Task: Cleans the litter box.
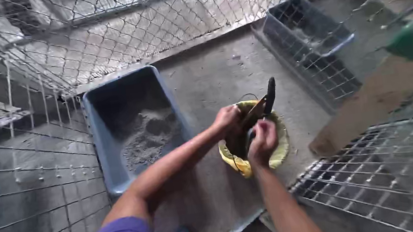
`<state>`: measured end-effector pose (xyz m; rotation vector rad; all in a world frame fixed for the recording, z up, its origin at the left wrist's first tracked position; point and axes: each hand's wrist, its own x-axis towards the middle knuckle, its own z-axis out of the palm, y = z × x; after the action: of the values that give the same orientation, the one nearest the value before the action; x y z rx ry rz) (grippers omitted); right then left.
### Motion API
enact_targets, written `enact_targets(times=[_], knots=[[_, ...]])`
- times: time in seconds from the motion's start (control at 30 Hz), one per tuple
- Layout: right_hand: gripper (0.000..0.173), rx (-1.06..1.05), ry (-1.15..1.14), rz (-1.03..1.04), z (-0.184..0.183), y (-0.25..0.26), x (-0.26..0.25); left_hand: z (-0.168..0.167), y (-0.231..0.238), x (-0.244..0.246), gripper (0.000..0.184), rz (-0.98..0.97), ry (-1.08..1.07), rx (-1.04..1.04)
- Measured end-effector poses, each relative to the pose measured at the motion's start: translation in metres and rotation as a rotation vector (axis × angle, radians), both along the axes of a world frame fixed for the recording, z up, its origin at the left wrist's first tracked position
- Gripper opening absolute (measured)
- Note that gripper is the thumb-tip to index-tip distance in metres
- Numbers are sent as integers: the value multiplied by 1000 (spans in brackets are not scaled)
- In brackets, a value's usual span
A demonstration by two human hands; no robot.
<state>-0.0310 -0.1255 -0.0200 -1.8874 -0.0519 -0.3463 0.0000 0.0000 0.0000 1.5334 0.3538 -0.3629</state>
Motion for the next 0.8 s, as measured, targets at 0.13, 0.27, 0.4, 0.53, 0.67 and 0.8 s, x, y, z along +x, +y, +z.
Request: enact_targets(times=[0.13,0.27,0.4,0.53,0.67,0.8], knots=[[33,-870,263,361,-29,-14,123,-91,103,-25,53,-242,4,784],[51,-1448,267,650,-57,-56,147,-139,215,-139,82,83,280,1055],[31,-1583,170,663,-65,-66,158,-172,288,-229,88,442,652,898],[25,-1814,176,682,-55,-49,163,-202,293,-253,77,583,749,685],[25,-1926,207,766,-6,-27,131,-192,236,-254,80,615,621,554],[27,-2006,490,764,72,-1,78,-211,185,-270,74,708,597,530]])
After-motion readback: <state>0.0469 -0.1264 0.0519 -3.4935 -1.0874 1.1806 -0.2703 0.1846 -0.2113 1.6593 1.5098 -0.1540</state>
